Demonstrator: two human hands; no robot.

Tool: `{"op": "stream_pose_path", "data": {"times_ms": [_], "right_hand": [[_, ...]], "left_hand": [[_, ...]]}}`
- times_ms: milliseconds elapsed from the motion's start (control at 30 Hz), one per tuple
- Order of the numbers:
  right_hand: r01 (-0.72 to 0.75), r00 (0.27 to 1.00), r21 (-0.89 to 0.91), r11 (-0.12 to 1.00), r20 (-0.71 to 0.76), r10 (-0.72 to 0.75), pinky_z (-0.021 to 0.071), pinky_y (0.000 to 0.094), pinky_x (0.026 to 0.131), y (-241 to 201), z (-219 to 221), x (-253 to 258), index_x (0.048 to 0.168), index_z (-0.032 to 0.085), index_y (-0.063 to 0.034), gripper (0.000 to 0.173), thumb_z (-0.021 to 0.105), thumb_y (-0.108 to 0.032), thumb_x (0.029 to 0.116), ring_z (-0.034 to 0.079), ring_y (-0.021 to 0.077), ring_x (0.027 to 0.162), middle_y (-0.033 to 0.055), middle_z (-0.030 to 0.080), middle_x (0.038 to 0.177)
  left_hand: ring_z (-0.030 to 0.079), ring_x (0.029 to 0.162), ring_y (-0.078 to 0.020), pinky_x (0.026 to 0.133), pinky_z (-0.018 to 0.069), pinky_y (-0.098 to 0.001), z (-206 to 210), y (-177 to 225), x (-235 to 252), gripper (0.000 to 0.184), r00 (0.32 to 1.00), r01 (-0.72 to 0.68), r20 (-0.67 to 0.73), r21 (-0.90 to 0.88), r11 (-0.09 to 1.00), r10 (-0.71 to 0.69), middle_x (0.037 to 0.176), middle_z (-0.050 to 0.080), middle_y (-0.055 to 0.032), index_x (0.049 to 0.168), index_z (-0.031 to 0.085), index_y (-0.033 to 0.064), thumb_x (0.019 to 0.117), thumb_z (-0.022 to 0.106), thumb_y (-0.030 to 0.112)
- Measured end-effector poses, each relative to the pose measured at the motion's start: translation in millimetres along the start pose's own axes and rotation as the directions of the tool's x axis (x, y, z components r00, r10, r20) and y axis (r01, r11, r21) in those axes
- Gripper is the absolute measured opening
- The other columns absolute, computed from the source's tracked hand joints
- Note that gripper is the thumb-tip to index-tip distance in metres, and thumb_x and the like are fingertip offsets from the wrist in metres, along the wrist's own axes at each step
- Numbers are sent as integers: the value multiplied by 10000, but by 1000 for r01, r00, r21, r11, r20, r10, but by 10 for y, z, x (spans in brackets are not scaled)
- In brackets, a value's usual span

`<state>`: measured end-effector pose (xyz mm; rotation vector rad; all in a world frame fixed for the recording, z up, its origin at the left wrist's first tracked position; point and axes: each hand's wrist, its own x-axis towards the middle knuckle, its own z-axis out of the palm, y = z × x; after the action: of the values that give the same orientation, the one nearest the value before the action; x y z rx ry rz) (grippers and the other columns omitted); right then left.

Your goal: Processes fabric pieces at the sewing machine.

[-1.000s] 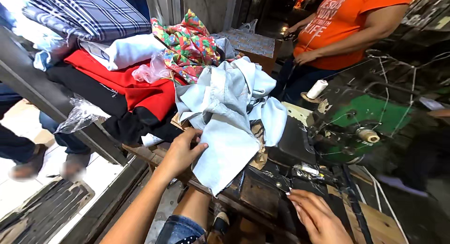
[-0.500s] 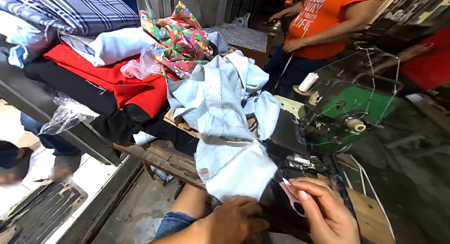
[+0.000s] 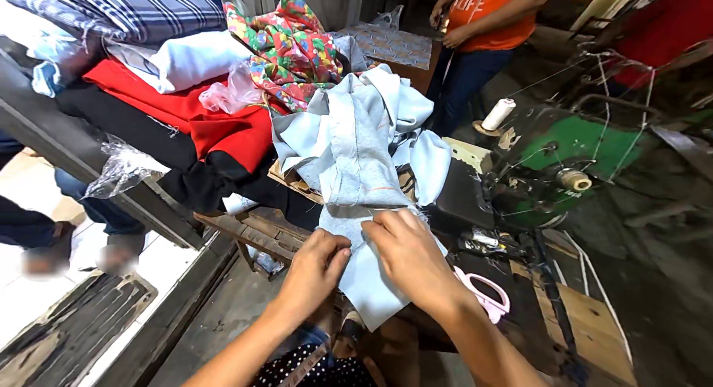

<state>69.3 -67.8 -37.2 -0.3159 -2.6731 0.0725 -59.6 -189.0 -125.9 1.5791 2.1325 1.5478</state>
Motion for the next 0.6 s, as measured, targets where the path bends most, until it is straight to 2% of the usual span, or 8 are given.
{"op": "stream_pose_path", "data": {"times_ms": [167, 233, 300, 367, 433, 500, 567, 600], "right_hand": [[-28, 928, -196, 980, 358, 98, 489, 501, 862, 0, -40, 189, 989, 737, 17, 200, 548, 51, 935, 629, 374, 1049, 186, 670, 1085], [2, 958, -179, 984, 283, 50, 498, 504, 822, 52, -18, 123, 944, 731, 16, 166, 571, 49, 918, 646, 375, 995, 184, 677, 1030], [46, 995, -146, 988, 96, -33, 529, 486, 753, 111, 13, 24, 883, 720, -14, 117, 610, 24, 899, 672, 357, 914, 158, 682, 950], [66, 995, -112, 991, -68, -74, 542, 464, 718, 147, 7, -61, 875, 717, -43, 116, 607, -30, 908, 676, 335, 860, 135, 679, 919], [56, 984, -83, 995, -165, -69, 532, 443, 730, 160, -35, -139, 893, 721, -74, 161, 571, -102, 945, 660, 307, 852, 114, 676, 926], [41, 972, -67, 997, -227, -55, 517, 430, 767, 163, -100, -198, 909, 727, -98, 208, 539, -151, 979, 650, 287, 886, 100, 680, 948], [30, 961, -65, 997, -271, -47, 486, 421, 817, 169, -171, -228, 918, 725, -116, 242, 515, -195, 1008, 634, 272, 935, 82, 683, 961], [25, 957, -64, 998, -288, -42, 473, 425, 843, 167, -206, -235, 918, 725, -120, 253, 513, -214, 1018, 628, 272, 963, 77, 687, 973]], "left_hand": [[673, 903, -247, 837, 555, -395, 68, -29, -3, 216, 989, 36, 141, 31, 999, -40, 940, 697, -115, 991, 791, 47, 970, 653, 212], [665, 935, -260, 851, 540, -399, 99, -15, -16, 209, 990, 25, 140, 23, 999, -28, 948, 703, -106, 971, 792, 53, 955, 675, 226], [657, 973, -288, 872, 518, -440, 133, -13, -26, 220, 995, 2, 101, 9, 1000, -3, 974, 716, -106, 962, 786, 53, 929, 701, 253], [652, 1061, -293, 941, 494, -480, 144, -24, -18, 229, 998, -8, 56, -31, 999, 9, 1023, 729, -90, 953, 780, 71, 925, 703, 284], [662, 1100, -256, 985, 493, -448, 101, -16, 12, 227, 999, -4, 32, -99, 995, 8, 1042, 745, -79, 942, 768, 68, 932, 698, 284], [691, 999, -157, 922, 539, -347, -35, 59, 51, 226, 996, 55, 81, -186, 981, -40, 982, 746, -58, 975, 749, 53, 952, 688, 269], [655, 770, -25, 731, 541, -211, -171, 130, 88, 212, 985, 123, 154, -291, 949, -80, 846, 700, 8, 1009, 705, 63, 973, 672, 269], [645, 736, 5, 700, 540, -182, -229, 161, 102, 198, 980, 145, 182, -362, 921, -83, 832, 690, 27, 1024, 694, 62, 974, 674, 252]]}}
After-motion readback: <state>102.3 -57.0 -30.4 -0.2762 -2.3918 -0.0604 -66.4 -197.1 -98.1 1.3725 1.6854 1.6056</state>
